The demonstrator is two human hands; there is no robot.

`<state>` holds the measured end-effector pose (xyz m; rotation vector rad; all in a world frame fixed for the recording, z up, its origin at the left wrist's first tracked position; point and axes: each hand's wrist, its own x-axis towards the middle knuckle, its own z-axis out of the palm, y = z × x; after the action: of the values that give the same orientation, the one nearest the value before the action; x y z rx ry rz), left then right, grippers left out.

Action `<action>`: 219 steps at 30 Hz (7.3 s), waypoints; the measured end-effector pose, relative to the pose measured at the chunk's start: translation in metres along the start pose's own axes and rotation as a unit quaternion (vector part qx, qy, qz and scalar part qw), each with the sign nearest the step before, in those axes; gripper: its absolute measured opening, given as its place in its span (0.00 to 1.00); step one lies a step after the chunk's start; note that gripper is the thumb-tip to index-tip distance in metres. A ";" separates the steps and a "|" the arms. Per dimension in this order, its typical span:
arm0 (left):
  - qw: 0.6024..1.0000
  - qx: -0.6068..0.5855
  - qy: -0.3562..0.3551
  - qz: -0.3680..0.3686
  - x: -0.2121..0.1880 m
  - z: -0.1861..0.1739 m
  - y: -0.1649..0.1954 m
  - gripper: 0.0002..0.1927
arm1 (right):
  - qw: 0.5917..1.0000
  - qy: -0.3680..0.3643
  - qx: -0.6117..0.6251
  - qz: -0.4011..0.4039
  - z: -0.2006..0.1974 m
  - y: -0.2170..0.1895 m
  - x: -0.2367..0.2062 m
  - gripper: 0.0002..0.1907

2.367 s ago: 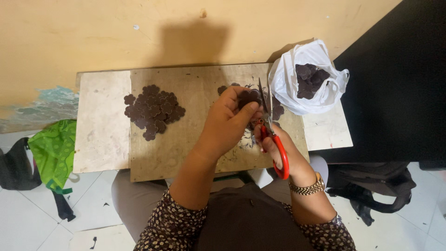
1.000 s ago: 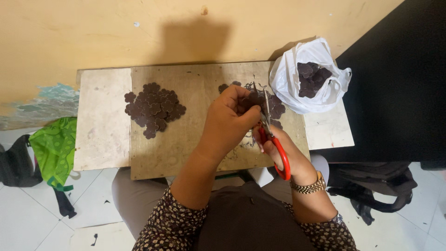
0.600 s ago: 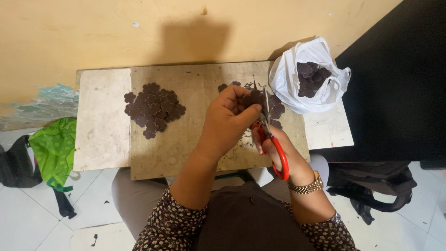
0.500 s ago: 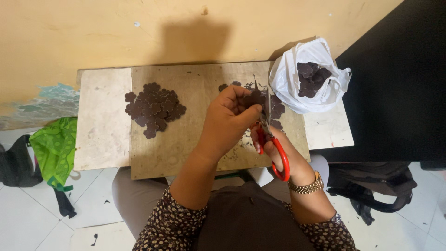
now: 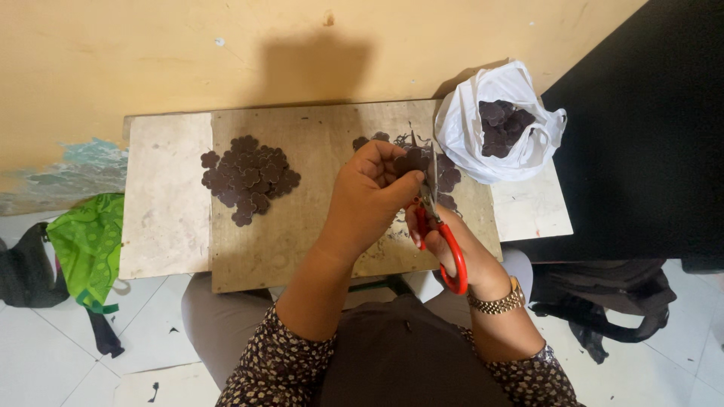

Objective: The person uses red-handled scissors to cut dark brown flower-shaped pieces from a sheet of material on a wooden board. The person holds the material with the left hand and cuts with the right hand, placing finished pieces into a white bag.

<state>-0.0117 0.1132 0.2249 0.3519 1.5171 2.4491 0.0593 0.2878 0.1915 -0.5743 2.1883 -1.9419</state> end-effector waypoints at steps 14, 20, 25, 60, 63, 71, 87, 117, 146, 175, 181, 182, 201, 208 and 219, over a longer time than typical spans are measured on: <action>1.000 -0.022 -0.001 0.001 0.009 -0.009 -0.015 0.11 | 0.999 0.045 -0.006 0.026 0.006 0.003 0.004 0.40; 0.999 -0.037 -0.008 -0.009 0.011 -0.016 -0.018 0.13 | 0.997 0.047 0.036 0.041 0.004 0.011 0.005 0.21; 0.999 -0.038 -0.018 -0.017 0.013 -0.019 -0.017 0.13 | 0.997 0.046 0.010 0.058 0.003 0.008 0.006 0.10; 0.998 0.039 -0.029 -0.038 0.014 -0.035 -0.009 0.11 | 0.995 0.034 -0.060 0.066 -0.004 0.020 0.003 0.25; 0.998 0.026 -0.027 -0.048 0.015 -0.036 -0.011 0.11 | 0.996 0.016 -0.046 0.071 -0.005 0.022 0.003 0.29; 0.996 -0.020 -0.065 -0.065 0.009 -0.027 -0.017 0.07 | 0.999 0.010 0.037 0.037 0.002 0.012 0.001 0.42; 0.994 -0.059 -0.060 -0.071 0.005 -0.005 -0.009 0.05 | 0.999 0.028 0.043 -0.008 0.004 0.001 0.002 0.50; 0.992 -0.069 -0.042 -0.096 0.000 0.004 -0.019 0.08 | 0.995 0.095 0.016 -0.023 0.008 0.024 0.003 0.48; 0.998 -0.031 -0.016 -0.043 0.010 -0.011 -0.027 0.04 | 0.994 0.103 0.035 0.027 0.005 0.017 0.005 0.36; 0.998 -0.060 -0.004 -0.019 0.017 -0.017 -0.026 0.04 | 0.987 0.125 -0.014 0.100 0.005 0.039 -0.004 0.29; 0.999 -0.044 0.008 -0.019 0.018 -0.019 -0.025 0.06 | 0.989 0.107 0.022 0.101 0.003 0.045 -0.005 0.27; 0.999 -0.031 0.011 -0.013 0.018 -0.020 -0.025 0.06 | 0.991 0.099 0.030 0.091 0.003 0.044 -0.005 0.28; 1.000 -0.003 0.015 -0.017 0.015 -0.013 -0.022 0.06 | 0.995 0.069 0.002 0.073 0.003 0.027 0.002 0.36; 0.999 0.005 0.019 -0.027 0.014 -0.013 -0.021 0.06 | 0.991 0.094 0.002 0.094 0.004 0.033 -0.001 0.36; 1.000 -0.001 0.025 0.009 0.016 -0.015 -0.017 0.17 | 0.989 0.100 -0.022 0.102 0.003 0.031 -0.003 0.35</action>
<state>-0.0305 0.1136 0.2042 0.3069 1.5375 2.4907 0.0575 0.2892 0.1602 -0.1571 2.3075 -1.9190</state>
